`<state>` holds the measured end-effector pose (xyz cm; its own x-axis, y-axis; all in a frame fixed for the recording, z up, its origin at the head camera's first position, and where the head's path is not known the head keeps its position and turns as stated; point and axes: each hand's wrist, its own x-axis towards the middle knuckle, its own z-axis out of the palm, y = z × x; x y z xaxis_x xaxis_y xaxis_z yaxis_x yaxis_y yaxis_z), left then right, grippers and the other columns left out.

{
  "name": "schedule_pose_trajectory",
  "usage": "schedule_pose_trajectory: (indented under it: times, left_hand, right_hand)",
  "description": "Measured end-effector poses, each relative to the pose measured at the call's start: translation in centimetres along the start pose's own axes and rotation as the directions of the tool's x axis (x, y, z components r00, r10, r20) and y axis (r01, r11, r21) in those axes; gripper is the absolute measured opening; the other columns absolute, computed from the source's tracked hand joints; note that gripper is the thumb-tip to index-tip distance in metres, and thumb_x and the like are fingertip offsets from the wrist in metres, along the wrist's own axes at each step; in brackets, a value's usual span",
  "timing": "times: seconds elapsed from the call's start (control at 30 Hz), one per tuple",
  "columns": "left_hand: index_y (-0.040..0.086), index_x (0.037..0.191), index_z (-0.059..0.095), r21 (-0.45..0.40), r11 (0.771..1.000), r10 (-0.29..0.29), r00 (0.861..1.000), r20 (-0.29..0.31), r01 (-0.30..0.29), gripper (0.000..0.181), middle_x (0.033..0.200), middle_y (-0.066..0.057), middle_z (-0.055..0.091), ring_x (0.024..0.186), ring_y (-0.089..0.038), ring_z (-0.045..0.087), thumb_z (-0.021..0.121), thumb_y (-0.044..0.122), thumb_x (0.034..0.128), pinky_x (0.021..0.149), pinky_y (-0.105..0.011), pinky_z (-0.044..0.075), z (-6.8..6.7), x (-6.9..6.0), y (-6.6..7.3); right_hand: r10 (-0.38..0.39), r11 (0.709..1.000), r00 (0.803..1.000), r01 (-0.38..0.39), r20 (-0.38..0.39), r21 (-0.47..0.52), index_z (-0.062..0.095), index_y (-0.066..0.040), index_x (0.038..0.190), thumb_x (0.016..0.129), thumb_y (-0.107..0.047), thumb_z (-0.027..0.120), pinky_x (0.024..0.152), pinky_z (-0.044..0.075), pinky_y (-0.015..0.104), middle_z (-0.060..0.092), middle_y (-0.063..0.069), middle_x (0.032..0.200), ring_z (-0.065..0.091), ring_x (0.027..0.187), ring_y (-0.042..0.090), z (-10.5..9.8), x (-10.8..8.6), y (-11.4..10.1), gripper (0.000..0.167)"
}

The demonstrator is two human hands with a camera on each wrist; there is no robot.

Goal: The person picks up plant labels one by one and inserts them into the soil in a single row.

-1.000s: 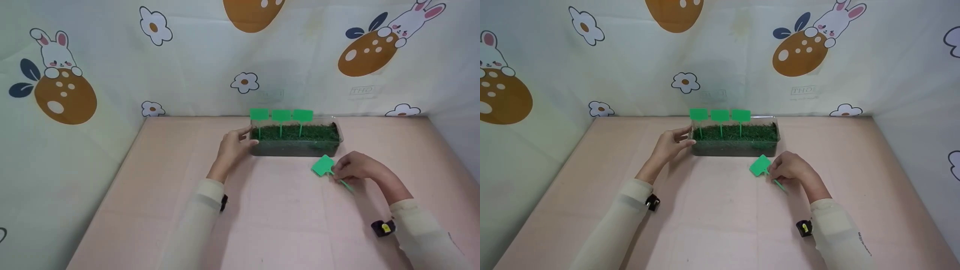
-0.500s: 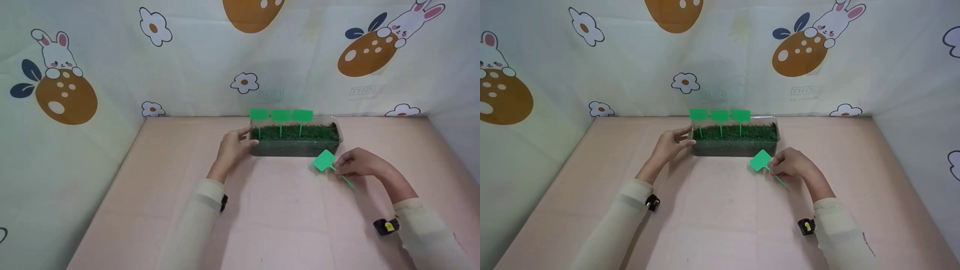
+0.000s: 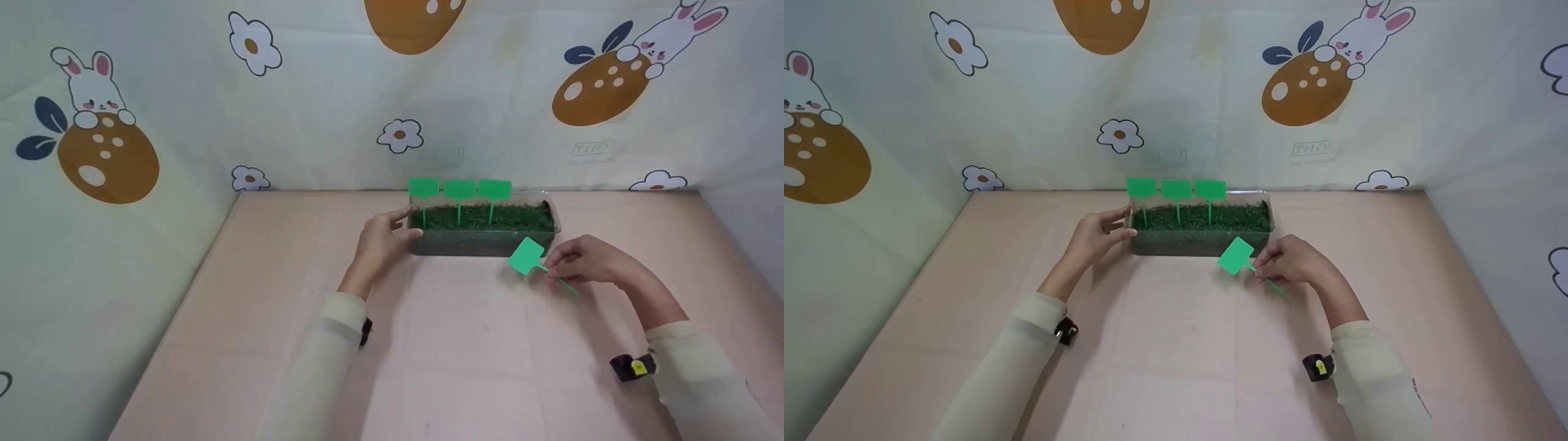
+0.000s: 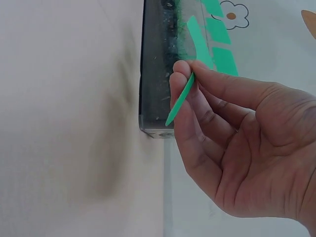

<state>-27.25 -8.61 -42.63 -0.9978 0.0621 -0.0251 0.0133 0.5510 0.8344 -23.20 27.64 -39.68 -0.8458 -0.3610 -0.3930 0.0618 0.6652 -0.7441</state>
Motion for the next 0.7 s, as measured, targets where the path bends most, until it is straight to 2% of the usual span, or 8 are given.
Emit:
schedule_pose_trajectory:
  times: [0.2, 0.37, 0.7]
  left_hand:
    - [0.026, 0.145, 0.053, -0.004, 1.000, -0.001, 1.000, -0.005, 0.001, 0.058, 0.150, 0.003, 0.053, 0.135, -0.023, 0.055, 0.074, 0.030, 0.0909, 0.107, -0.040, 0.050, 0.1, -0.1, 0.0]
    - [0.027, 0.145, 0.053, -0.006, 1.000, -0.010, 1.000, -0.006, 0.010, 0.058, 0.150, 0.004, 0.052, 0.136, -0.022, 0.054, 0.074, 0.030, 0.0909, 0.107, -0.040, 0.050, 0.1, -0.1, 0.0]
    - [0.027, 0.144, 0.054, -0.002, 1.000, 0.001, 1.000, -0.001, -0.001, 0.058, 0.149, 0.002, 0.054, 0.134, -0.022, 0.056, 0.074, 0.031, 0.0906, 0.108, -0.042, 0.048, 0.0, 0.0, 0.0]
  right_hand:
    - [-0.017, 1.000, 1.000, 0.018, -0.024, 0.020, 0.067, 0.008, 0.110, 0.095, -0.013, 0.067, 0.073, 0.057, 0.021, 0.073, -0.006, 0.094, 0.064, 0.079, 0.001, 0.0, 0.2, -0.5, 0.026]
    - [-0.029, 0.998, 0.999, 0.030, -0.033, 0.053, 0.065, 0.009, 0.115, 0.095, -0.011, 0.065, 0.076, 0.058, 0.021, 0.074, -0.006, 0.094, 0.068, 0.084, 0.002, -0.1, 0.3, -1.0, 0.028]
    - [-0.071, 0.990, 0.986, 0.088, -0.153, 0.107, 0.060, 0.013, 0.119, 0.096, -0.011, 0.063, 0.077, 0.059, 0.020, 0.075, -0.005, 0.090, 0.070, 0.082, 0.001, -0.4, 0.6, -2.0, 0.033]
